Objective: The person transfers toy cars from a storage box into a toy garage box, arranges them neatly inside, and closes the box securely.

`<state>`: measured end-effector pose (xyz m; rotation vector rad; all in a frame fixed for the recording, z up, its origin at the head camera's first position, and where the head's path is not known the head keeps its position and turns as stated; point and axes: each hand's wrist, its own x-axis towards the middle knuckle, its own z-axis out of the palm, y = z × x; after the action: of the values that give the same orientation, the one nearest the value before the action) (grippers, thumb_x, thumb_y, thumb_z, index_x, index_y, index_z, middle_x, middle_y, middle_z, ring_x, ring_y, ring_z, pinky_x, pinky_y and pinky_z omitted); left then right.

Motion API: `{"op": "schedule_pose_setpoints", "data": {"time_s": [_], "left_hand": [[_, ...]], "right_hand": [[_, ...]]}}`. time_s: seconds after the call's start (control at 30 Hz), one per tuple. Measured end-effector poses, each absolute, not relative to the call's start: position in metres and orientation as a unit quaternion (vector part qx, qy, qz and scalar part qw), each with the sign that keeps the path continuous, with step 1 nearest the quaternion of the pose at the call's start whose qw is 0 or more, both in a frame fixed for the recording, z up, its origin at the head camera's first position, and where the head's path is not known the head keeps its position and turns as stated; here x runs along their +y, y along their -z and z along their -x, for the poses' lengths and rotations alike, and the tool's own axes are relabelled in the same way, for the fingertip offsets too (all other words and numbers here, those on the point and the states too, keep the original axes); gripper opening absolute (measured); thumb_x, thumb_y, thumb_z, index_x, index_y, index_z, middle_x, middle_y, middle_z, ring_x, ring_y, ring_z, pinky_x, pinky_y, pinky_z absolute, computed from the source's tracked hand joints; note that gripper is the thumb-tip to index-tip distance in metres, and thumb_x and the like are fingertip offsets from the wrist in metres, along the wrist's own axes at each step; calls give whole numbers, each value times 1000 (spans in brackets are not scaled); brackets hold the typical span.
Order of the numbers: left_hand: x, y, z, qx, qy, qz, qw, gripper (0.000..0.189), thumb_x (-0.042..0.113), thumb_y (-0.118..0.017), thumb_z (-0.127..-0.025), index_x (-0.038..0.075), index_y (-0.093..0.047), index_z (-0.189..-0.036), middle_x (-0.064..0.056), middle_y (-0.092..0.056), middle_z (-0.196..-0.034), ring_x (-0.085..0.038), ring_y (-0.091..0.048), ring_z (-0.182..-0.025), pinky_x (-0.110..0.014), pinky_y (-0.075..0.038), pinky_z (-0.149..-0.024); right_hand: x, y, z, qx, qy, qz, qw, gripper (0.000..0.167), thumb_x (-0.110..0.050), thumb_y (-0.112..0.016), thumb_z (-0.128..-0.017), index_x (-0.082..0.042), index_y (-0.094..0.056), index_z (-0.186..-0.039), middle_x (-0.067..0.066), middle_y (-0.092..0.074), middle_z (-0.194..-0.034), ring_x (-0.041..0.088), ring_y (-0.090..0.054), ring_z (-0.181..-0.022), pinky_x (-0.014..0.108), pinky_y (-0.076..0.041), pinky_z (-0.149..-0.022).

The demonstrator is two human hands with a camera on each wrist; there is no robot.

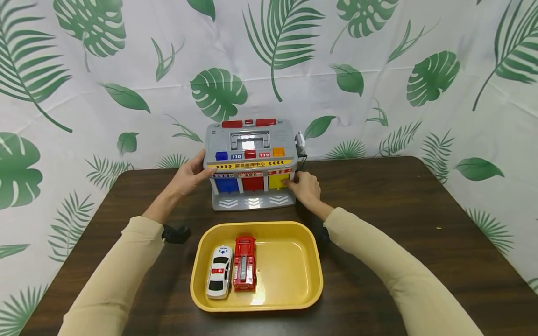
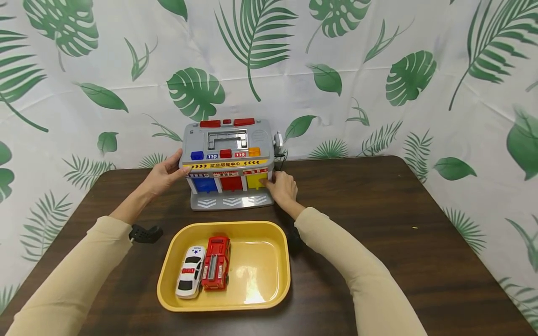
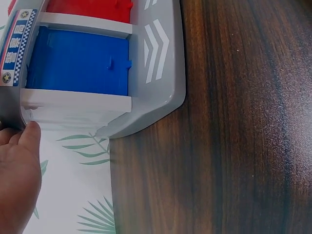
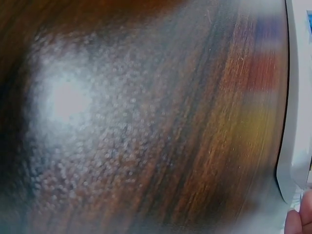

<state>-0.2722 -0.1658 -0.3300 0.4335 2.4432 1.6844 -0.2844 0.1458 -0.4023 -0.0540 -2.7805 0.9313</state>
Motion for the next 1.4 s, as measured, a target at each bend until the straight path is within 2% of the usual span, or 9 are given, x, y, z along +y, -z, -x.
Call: {"op": "schedule_pose_setpoints", "data": {"time_s": [0.23, 0.37, 0.67, 0.9, 1.13, 1.4], "left_hand": [[-167, 333, 274, 815, -557, -145, 66, 77, 12, -55, -95, 0, -2, -149, -21, -17, -154, -34, -28, -138, -47, -25, -111], [-171, 343, 283, 812, -562, -144, 65, 79, 16, -57, -94, 6, -2, -151, -17, -17, -155, -32, -29, -138, -46, -26, -112], [-176, 356, 292, 817, -555, -149, 51, 80, 22, -58, -94, 7, -3, -151, -14, -18, -156, -29, -30, -138, -44, -27, -111], [-176, 355, 292, 808, -565, -160, 57, 80, 22, -58, -94, 10, -2, -151, -14, -21, -155, -28, -32, -137, -44, -29, -111], [-177, 356, 291, 809, -564, -156, 56, 82, 23, -58, -94, 8, -2, -151, -14, -20, -155, -29, -31, -138, -44, -29, -111], [-178, 357, 294, 803, -571, -163, 52, 81, 21, -58, -94, 4, -2, -150, -16, -20, -155, -29, -30, -138, -44, -28, -111]], "right_hand": [[149, 402, 284, -939, -331, 11, 89, 35, -40, -70, -83, -5, -67, -81, 6, -61, -69, 18, -49, -62, 25, -36, -50], [151, 402, 283, -937, -338, 3, 83, 35, -38, -70, -83, -3, -70, -86, 8, -66, -76, 18, -51, -65, 25, -39, -53], [155, 401, 281, -928, -365, -19, 73, 37, -32, -71, -84, 2, -71, -99, 14, -71, -88, 21, -61, -73, 29, -51, -62], [158, 400, 277, -919, -384, -33, 78, 33, -28, -71, -84, 1, -71, -99, 15, -71, -88, 23, -63, -76, 32, -52, -65], [165, 396, 273, -907, -411, -27, 86, 30, -21, -70, -85, 2, -69, -104, 16, -70, -95, 25, -62, -84, 36, -53, -73], [175, 381, 268, -882, -460, 11, 97, 32, -21, -66, -88, 0, -66, -112, 15, -66, -97, 21, -60, -83, 24, -51, -69]]}}
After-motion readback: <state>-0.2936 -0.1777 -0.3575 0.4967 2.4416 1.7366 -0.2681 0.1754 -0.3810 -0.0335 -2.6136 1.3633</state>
